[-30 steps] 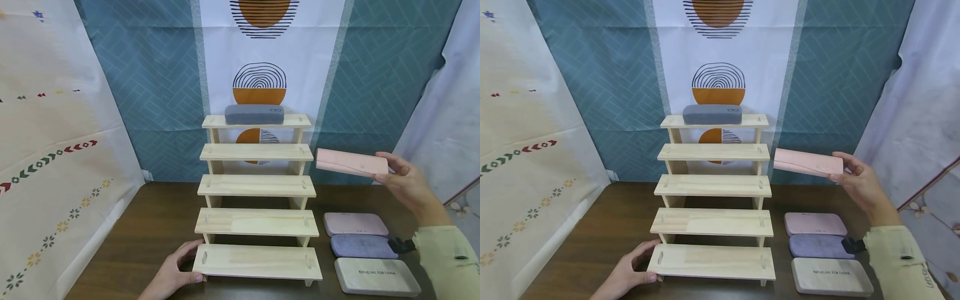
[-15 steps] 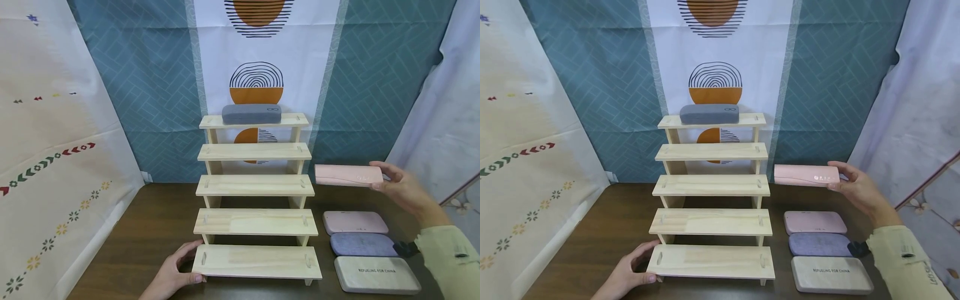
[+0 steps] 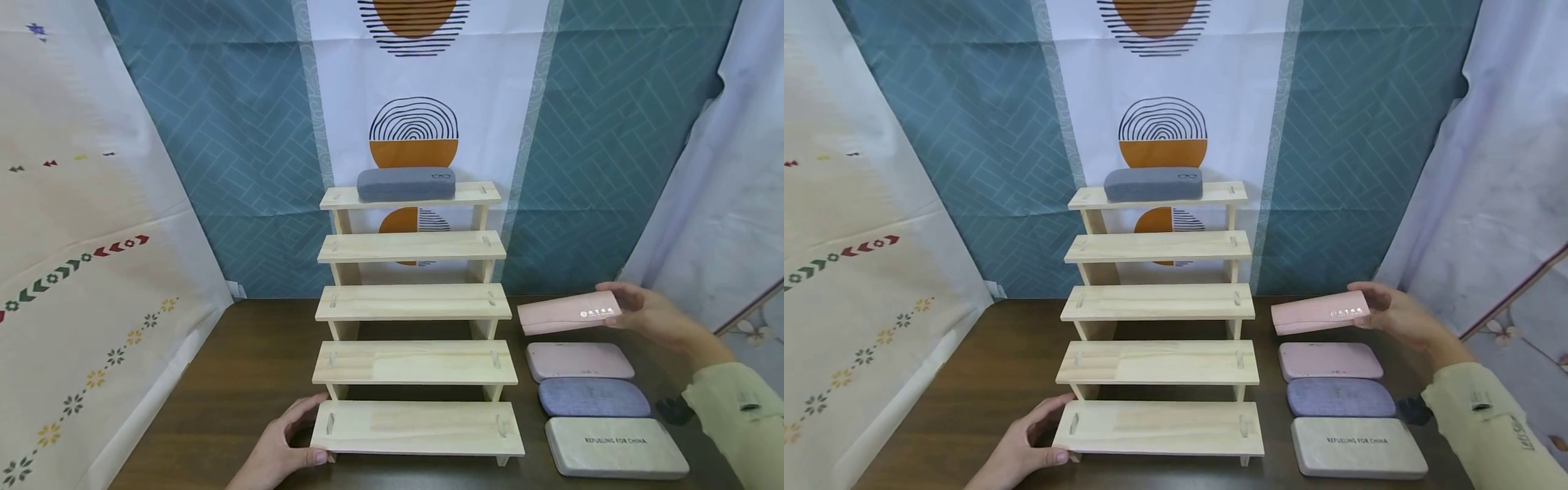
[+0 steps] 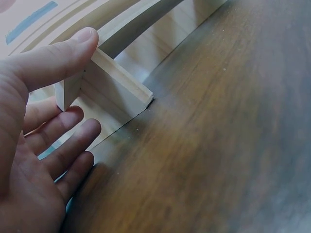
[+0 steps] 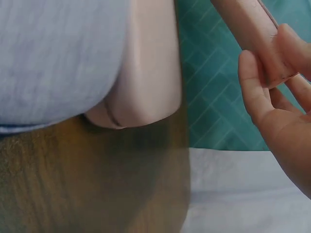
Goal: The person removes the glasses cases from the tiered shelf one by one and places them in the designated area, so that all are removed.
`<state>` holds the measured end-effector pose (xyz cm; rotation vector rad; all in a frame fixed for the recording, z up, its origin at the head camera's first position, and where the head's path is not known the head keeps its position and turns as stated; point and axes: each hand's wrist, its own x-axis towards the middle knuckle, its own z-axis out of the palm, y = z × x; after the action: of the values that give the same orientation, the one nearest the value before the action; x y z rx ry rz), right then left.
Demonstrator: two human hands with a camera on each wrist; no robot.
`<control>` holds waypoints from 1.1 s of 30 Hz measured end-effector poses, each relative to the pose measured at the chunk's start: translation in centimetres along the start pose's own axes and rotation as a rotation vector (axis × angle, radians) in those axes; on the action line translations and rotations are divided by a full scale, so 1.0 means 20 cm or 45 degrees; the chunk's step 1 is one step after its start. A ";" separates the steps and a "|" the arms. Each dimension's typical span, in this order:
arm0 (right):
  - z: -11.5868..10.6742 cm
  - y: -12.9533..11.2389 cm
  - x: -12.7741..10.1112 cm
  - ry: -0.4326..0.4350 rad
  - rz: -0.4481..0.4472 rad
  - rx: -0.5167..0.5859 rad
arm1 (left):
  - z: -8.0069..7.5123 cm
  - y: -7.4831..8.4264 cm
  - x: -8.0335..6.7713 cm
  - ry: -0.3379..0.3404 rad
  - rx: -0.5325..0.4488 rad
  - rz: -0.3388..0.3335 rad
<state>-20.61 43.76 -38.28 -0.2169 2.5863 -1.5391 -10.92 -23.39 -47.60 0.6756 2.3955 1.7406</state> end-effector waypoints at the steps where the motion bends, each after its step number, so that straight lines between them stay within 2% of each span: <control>1: 0.00 0.01 0.00 -0.007 0.019 -0.024 | 0.00 0.00 0.00 0.002 -0.004 -0.012; 7: 0.03 0.05 0.02 -0.047 0.138 -0.174 | 0.01 0.00 0.00 0.008 -0.027 -0.091; 12: 0.04 0.06 0.03 -0.081 0.177 -0.219 | 0.01 0.02 0.00 0.007 -0.039 -0.101; 17: 0.05 0.07 0.05 -0.100 0.071 -0.324 | 0.00 0.02 0.00 -0.010 -0.036 -0.018; 19: 0.05 0.08 0.05 -0.117 0.072 -0.338 | 0.00 0.01 0.00 -0.019 -0.026 0.036; 22: 0.06 0.08 0.05 -0.136 0.132 -0.371 | 0.00 0.02 0.00 -0.022 -0.023 0.063; 26: 0.06 0.09 0.06 -0.154 0.139 -0.451 | 0.00 0.03 0.00 -0.008 -0.036 -0.007; 33: 0.08 0.08 0.07 -0.178 0.037 -0.614 | 0.00 0.03 0.00 0.007 -0.046 -0.084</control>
<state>-21.86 42.84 -40.59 -0.3146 2.7833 -0.8324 -10.70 -23.20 -47.09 0.5811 2.3559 1.7569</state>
